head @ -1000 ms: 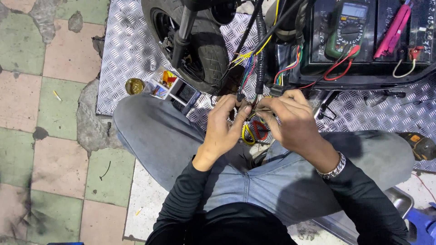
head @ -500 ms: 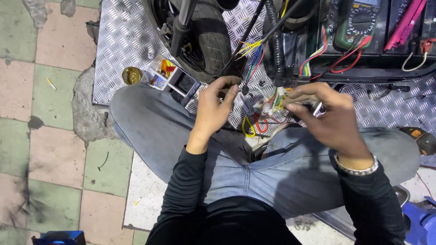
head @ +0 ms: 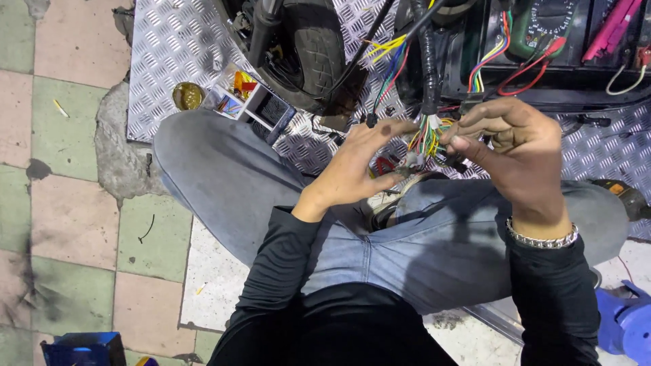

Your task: Connecting and insulating electrical wires on a motorcycle using a lighter and connectors.

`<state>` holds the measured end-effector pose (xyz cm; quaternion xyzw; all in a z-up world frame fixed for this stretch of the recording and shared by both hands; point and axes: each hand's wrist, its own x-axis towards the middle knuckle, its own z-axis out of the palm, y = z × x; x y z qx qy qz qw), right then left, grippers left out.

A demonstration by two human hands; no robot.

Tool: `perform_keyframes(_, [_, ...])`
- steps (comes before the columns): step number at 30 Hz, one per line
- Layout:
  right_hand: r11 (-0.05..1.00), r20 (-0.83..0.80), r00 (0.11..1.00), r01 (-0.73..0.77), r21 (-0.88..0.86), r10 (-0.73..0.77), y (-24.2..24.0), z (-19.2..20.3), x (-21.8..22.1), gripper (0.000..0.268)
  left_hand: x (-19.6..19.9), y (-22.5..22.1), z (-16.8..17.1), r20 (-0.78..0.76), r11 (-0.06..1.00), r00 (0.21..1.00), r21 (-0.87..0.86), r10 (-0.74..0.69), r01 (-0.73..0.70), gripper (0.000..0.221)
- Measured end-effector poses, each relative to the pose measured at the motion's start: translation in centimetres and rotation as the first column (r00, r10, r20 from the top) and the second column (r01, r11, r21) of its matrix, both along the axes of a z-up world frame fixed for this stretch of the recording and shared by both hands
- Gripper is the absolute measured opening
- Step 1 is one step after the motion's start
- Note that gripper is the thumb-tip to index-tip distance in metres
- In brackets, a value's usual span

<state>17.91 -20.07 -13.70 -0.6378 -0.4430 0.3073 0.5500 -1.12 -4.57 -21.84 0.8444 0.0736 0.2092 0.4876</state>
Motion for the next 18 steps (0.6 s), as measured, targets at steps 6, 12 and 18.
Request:
perform_keyframes(6, [0.999, -0.067, 0.998, 0.018, 0.034, -0.016, 0.1, 0.1, -0.6, 0.028, -0.7, -1.2, -0.9, 0.042, 0.993, 0.999, -0.113, -0.013, 0.018, 0.083])
perform_keyframes(12, [0.999, -0.063, 0.998, 0.018, 0.039, -0.016, 0.3, -0.2, -1.3, 0.028, 0.2, -3.3, 0.0, 0.291, 0.923, 0.896, 0.089, 0.336, -0.375, 0.048])
perform_keyframes(18, [0.995, -0.136, 0.99, 0.04, 0.088, -0.028, 0.5, 0.6, -2.1, 0.026, -0.6, -3.2, 2.6, 0.311, 0.907, 0.858, -0.244, 0.408, -0.343, 0.026])
